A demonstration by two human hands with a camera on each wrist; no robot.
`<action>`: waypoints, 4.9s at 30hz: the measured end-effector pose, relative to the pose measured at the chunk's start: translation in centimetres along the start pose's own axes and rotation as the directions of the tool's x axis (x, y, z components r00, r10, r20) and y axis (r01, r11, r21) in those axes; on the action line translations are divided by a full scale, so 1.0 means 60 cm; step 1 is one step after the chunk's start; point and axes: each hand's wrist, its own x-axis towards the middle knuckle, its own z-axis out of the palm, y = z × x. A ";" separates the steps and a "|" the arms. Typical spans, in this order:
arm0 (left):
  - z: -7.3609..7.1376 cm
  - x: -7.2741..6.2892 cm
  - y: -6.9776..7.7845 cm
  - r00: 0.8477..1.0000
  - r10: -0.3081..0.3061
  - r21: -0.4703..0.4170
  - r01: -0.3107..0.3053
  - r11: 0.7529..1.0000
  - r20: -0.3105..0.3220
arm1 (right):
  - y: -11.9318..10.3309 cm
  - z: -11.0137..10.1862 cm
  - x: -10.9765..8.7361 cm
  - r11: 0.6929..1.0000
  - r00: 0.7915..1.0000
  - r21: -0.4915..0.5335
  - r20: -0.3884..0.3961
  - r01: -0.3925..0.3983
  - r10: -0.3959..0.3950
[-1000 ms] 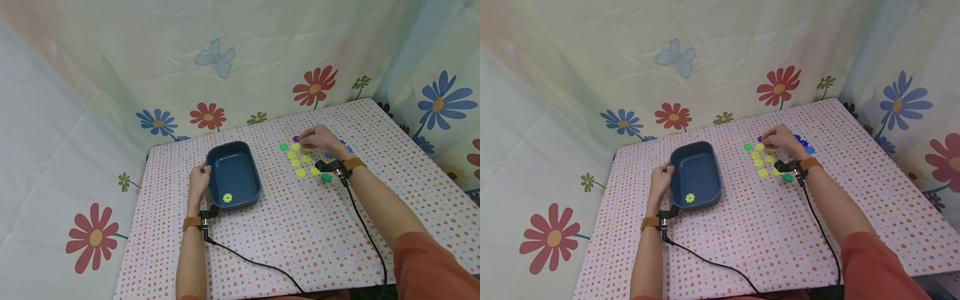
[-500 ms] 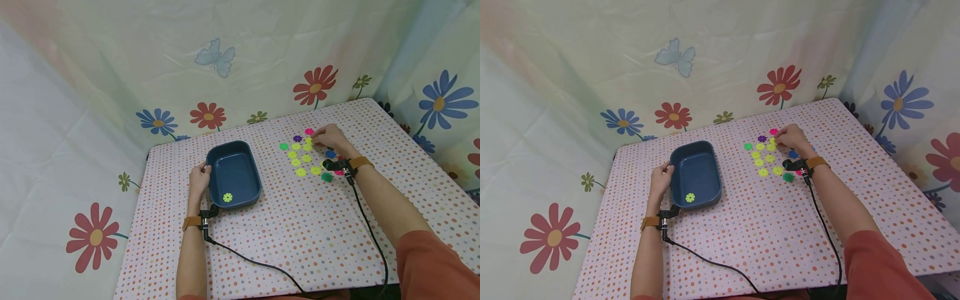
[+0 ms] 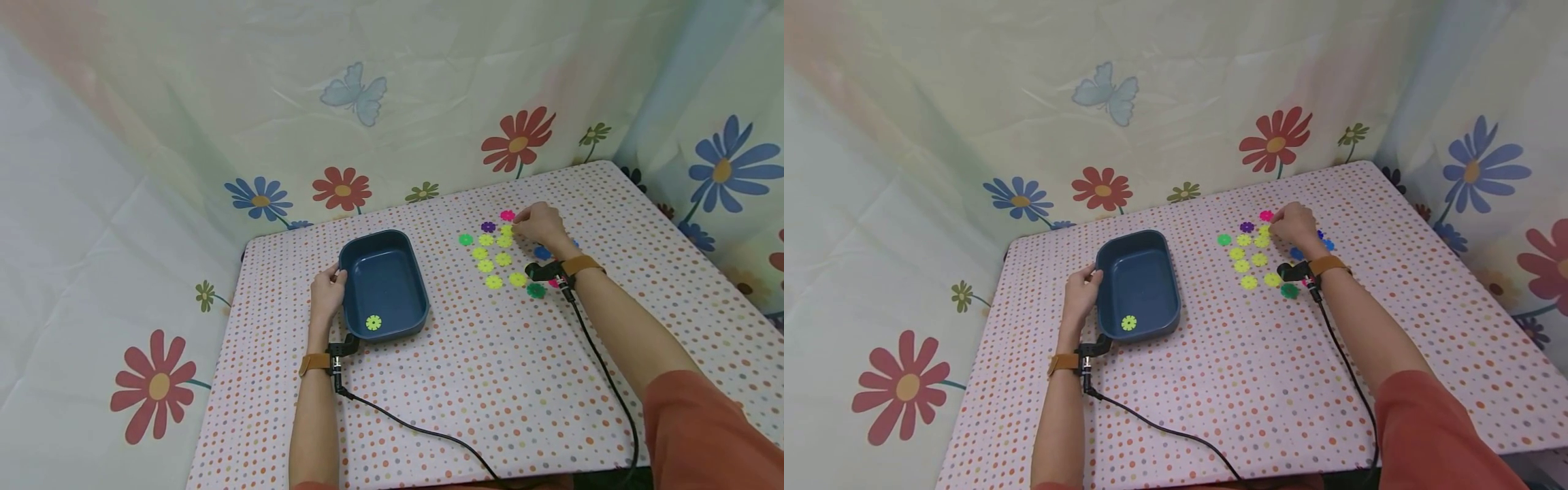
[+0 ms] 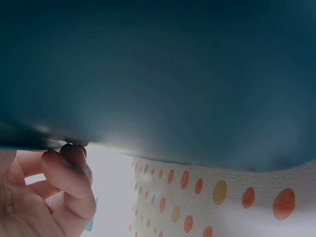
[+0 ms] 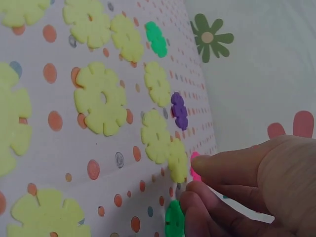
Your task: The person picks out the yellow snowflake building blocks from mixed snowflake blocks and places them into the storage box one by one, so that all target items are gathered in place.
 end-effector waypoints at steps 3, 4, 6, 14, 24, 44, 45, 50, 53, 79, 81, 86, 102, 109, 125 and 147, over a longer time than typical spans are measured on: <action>0.001 0.001 -0.001 1.000 -0.003 0.002 0.003 1.000 -0.004 | 0.001 0.003 0.001 0.999 1.000 -0.034 -0.008 0.021 -0.021; 0.001 0.002 -0.001 1.000 -0.005 0.004 0.005 1.000 -0.006 | 0.001 0.004 0.002 0.999 1.000 -0.045 -0.010 0.025 -0.026; 0.002 0.002 -0.001 1.000 -0.006 0.006 0.006 1.000 -0.007 | 0.002 0.007 0.005 0.997 0.999 -0.065 -0.007 0.034 -0.035; 0.001 -0.001 0.001 1.000 -0.008 -0.010 0.008 1.000 -0.011 | 0.002 0.011 0.012 0.995 0.999 -0.096 0.033 0.027 -0.023; 0.000 -0.001 0.001 1.000 -0.007 0.000 0.007 1.000 -0.003 | 0.003 0.016 0.013 0.993 0.999 -0.115 0.022 0.031 -0.028; 0.001 0.000 -0.001 1.000 0.004 0.016 -0.004 1.000 0.011 | -0.001 0.015 0.004 0.997 0.998 -0.064 -0.041 0.033 -0.036; 0.001 0.001 -0.001 1.000 0.005 0.016 -0.006 1.000 0.011 | -0.001 0.014 0.002 0.997 0.998 -0.061 -0.051 0.038 -0.041; 0.001 0.001 -0.001 1.000 0.012 0.017 -0.012 1.000 0.006 | 0.001 0.014 0.001 0.998 0.994 -0.030 -0.095 0.055 -0.058; 0.000 0.000 -0.001 1.000 0.013 0.013 -0.013 1.000 0.005 | 0.002 0.015 0.004 0.999 0.992 -0.006 -0.116 0.045 -0.045; -0.003 -0.002 0.001 1.000 0.005 0.006 -0.005 1.000 0.003 | 0.015 0.006 0.021 0.947 0.996 0.313 -0.006 -0.078 0.084; -0.003 -0.001 0.000 1.000 0.005 0.011 -0.005 1.000 0.001 | 0.012 0.010 0.024 0.931 0.996 0.354 0.028 -0.089 0.085; -0.001 0.000 0.000 1.000 0.002 0.015 -0.002 1.000 -0.005 | -0.016 0.013 0.017 0.920 0.993 0.384 0.108 -0.081 0.043; -0.002 0.000 0.002 1.000 -0.004 0.026 0.004 1.000 -0.003 | -0.165 0.061 -0.016 0.831 0.946 0.547 0.311 -0.096 -0.095; 0.000 0.000 0.004 1.000 -0.005 0.035 0.006 0.999 -0.005 | -0.222 0.106 -0.031 0.835 0.928 0.548 0.338 -0.056 -0.160; 0.000 0.001 0.002 1.000 -0.024 0.016 0.024 1.000 -0.001 | -0.291 0.187 -0.072 0.865 0.882 0.501 0.391 0.037 -0.264; 0.000 -0.002 0.005 0.999 -0.042 0.005 0.042 0.999 0.004 | -0.330 0.277 -0.104 0.932 0.842 0.349 0.469 0.103 -0.268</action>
